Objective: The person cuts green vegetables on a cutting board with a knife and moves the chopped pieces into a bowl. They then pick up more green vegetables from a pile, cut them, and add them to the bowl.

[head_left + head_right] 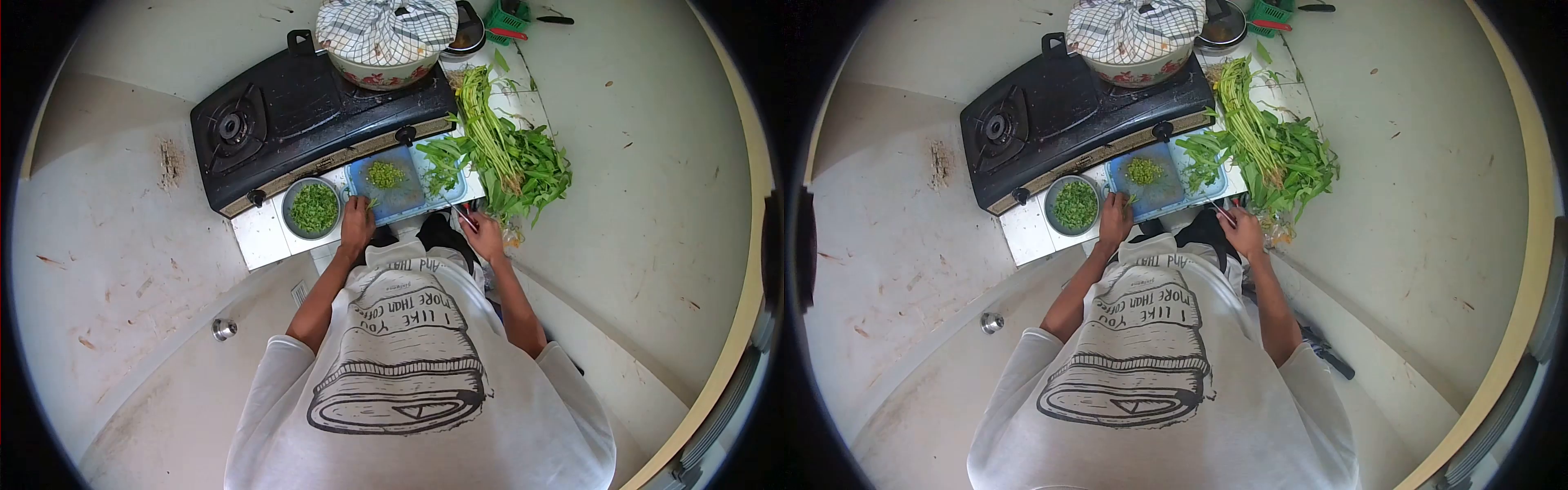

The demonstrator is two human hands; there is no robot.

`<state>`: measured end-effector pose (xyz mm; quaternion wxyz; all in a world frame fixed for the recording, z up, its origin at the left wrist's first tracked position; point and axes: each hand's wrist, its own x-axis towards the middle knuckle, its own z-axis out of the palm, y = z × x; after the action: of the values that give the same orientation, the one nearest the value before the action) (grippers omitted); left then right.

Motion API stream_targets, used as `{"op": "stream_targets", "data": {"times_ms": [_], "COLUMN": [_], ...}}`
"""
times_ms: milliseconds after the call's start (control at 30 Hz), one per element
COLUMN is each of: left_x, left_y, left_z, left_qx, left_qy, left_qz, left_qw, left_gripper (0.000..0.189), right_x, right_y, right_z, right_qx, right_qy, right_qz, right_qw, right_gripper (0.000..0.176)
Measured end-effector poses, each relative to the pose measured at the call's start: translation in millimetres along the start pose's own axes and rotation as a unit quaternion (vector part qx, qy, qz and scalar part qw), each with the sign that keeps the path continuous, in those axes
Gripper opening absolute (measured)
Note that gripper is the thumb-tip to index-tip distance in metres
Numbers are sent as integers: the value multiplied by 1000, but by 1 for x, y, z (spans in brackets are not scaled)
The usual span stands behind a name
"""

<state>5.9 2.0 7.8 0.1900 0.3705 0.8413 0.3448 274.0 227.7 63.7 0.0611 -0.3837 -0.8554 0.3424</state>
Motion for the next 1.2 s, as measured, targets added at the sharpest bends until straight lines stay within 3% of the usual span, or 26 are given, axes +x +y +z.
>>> {"op": "stream_targets", "data": {"times_ms": [167, 267, 533, 633, 800, 933, 1200], "left_x": [-1, -2, 2, 3, 4, 4, 8], "left_y": [1, 3, 6, 6, 8, 12, 3], "left_z": [1, 1, 0, 2, 1, -5, -2], "left_qx": [-3, -9, -3, -3, -1, 5, 33], "left_qy": [14, 20, 29, 47, 52, 59, 27], "left_qz": [6, -1, -44, -44, -32, -28, -10], "left_qw": [1000, 1000, 999, 998, 998, 998, 999], "left_gripper": [24, 24, 24, 24, 27, 29, 29], "right_x": [10, 36, 90, 81, 44, 18, -2], "right_y": [12, 0, -12, -19, -33, -45, -54], "right_z": [-15, -25, -18, -5, 15, 29, 60], "right_qx": [-57, -60, -62, 21, 46, 91, 47], "right_qy": [-70, -85, -20, -37, -73, -59, -61], "right_qz": [-8, 41, 5, 25, 47, 21, -8], "right_qw": [996, 994, 998, 999, 995, 994, 997], "right_gripper": [38, 37, 42, 39, 35, 38, 38]}}
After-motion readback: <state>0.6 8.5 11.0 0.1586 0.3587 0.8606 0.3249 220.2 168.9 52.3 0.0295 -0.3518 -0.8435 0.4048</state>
